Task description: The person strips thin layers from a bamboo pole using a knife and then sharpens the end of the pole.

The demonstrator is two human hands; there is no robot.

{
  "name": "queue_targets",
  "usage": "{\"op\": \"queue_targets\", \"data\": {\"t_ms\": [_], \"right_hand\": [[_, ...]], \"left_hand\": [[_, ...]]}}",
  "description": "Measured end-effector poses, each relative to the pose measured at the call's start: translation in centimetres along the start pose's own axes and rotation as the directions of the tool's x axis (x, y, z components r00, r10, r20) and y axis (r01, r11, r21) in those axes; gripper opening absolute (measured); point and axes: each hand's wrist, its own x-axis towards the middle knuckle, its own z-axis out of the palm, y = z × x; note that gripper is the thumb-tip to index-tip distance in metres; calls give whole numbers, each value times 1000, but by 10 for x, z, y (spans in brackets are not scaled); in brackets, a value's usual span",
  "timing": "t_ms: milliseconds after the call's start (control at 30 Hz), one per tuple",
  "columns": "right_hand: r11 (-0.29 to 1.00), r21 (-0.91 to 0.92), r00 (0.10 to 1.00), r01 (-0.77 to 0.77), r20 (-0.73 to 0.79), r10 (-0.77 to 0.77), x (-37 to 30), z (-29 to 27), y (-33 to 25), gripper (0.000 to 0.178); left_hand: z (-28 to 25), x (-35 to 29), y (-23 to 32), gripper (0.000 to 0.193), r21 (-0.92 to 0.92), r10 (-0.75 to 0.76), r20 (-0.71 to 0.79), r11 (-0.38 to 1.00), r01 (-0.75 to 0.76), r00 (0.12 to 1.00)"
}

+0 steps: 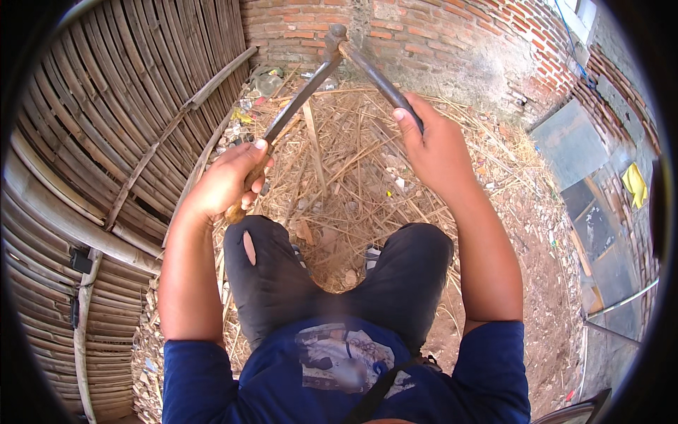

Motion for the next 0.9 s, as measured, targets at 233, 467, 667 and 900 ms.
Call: {"op": "queue_targets", "data": {"t_ms": [233, 467, 667, 900], "right_hand": [[960, 215, 948, 179, -300, -110, 1, -37, -26, 45], [992, 20, 993, 122, -11, -121, -18, -7, -9, 42], [1000, 20, 983, -6, 181, 2, -23, 6, -13, 38], [959, 220, 970, 180, -201, -136, -16, -25, -20, 43]], "left_hand": [[3, -1, -1, 48, -40, -11, 23, 999, 12, 1000], [9, 0, 0, 48, -62, -20, 4, 998, 20, 1000], [11, 2, -2, 51, -36, 7, 33, 999, -6, 999], [6, 3, -6, 52, -56, -12, 7, 998, 13, 1000]]}}
